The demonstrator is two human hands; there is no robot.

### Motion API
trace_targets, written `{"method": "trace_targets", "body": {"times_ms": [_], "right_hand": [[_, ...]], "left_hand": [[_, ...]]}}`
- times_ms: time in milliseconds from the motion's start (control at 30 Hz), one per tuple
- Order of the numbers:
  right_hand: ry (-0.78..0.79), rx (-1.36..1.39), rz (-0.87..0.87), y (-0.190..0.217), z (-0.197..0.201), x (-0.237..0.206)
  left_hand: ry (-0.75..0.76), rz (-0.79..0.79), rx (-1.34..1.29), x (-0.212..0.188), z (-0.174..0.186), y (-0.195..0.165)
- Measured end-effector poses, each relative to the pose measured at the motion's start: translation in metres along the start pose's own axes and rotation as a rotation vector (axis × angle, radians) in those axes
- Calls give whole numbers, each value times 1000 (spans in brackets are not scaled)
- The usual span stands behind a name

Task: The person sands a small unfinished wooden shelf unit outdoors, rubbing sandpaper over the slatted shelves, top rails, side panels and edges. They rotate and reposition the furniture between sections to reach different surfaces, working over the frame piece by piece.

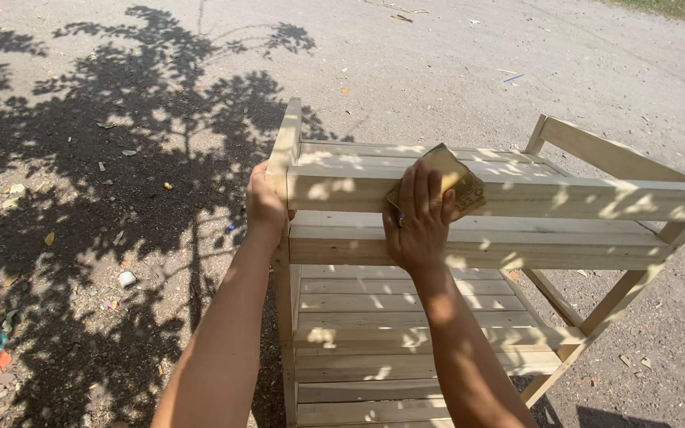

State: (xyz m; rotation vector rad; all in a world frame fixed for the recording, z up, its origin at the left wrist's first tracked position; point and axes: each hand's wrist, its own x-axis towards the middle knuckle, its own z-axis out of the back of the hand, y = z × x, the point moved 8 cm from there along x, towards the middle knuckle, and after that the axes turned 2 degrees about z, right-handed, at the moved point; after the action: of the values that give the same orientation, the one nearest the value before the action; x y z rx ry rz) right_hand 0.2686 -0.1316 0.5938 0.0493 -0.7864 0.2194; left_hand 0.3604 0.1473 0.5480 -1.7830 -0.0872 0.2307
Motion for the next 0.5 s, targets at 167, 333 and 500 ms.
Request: {"method": "trace_targets", "body": {"times_ms": [167, 333, 500], "right_hand": [[-297, 121, -656, -196, 70, -37], [-269, 85, -529, -42, 23, 1], [18, 145, 113, 177, -40, 34]], "left_hand": [[-29, 45, -52, 6, 5, 5], [48, 45, -214, 30, 13, 28], [197, -331, -124, 38, 15, 10]]}}
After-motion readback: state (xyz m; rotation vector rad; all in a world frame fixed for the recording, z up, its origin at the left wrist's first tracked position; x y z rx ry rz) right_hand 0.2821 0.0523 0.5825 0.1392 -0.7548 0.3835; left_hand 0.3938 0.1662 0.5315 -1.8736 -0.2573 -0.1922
